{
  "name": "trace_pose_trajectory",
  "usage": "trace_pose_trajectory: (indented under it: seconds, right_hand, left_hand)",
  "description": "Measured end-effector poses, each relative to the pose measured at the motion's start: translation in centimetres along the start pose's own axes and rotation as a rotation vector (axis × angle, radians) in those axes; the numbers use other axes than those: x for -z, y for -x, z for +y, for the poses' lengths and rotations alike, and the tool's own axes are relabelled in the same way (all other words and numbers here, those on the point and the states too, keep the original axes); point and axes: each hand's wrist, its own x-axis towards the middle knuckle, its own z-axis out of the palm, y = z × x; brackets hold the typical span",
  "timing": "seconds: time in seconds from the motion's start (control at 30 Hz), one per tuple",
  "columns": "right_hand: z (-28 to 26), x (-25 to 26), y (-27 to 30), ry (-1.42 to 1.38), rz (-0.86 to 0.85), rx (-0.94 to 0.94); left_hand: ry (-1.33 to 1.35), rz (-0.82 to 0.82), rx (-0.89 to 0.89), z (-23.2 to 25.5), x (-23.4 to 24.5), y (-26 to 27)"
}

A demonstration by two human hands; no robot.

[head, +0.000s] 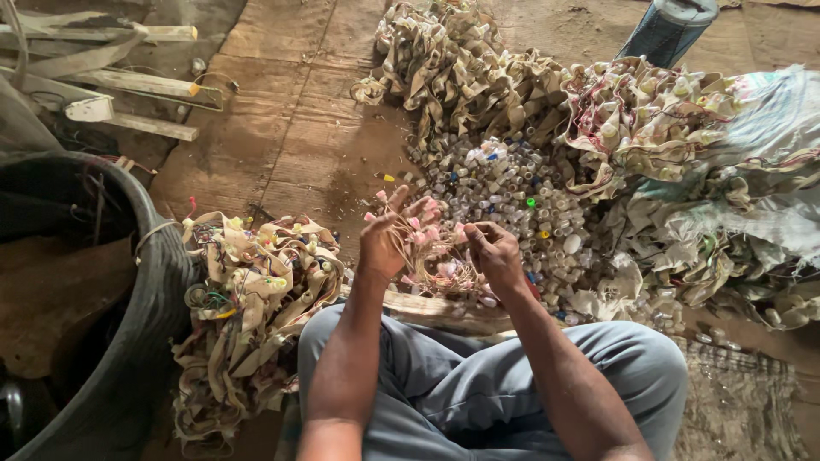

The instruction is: The person sits on the floor and uses a red utility knife to cut the plastic insulation off of small electrical wires. They repeatedly pick up wire segments, cut the plastic, and drop the pieces onto a pile on the floor.

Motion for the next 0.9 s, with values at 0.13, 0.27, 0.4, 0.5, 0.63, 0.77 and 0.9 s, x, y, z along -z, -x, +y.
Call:
trace_pose_trajectory:
  seconds: [0.13, 0.27, 0.4, 0.5, 0.63, 0.77, 0.9]
  right_hand:
    - [0.2, 0.1, -0.2, -0.02, 0.018, -0.006]
    - [0.0, 0.3, -0.3, 0.005, 0.036, 0.083]
    - [0.2, 0.5, -0.4, 0.056, 0.082, 0.086]
    - [0.3, 0.8, -0.7, 0.179, 0.146, 0.073]
    - [1.1, 1.0, -0.9, 0.412, 0.127, 0.074]
    - [2.0, 0.6, -1.0, 0.41, 0.01, 0.114]
    - [2.4, 0.8, -1.0, 0.45, 0.06, 0.092]
  left_hand:
    - [-0.014, 0.22, -0.029, -0.2, 2.3, -0.4]
    - [-0.831, 0.773, 0.107, 0.4, 6.3, -1.0]
    - [-1.66, 1.123, -0.022, 1.4, 6.1, -1.1]
    - [-1.992, 1.055, -0.076, 1.5, 1.9, 0.4]
    - [-2.037, 0.73, 0.424, -0.4, -3.3, 1.4]
    - [-2.095, -0.019, -0.659, -4.6, -3.7, 1.5]
    - [-1.933, 0.019, -0.414, -7.2, -0.8, 0.4]
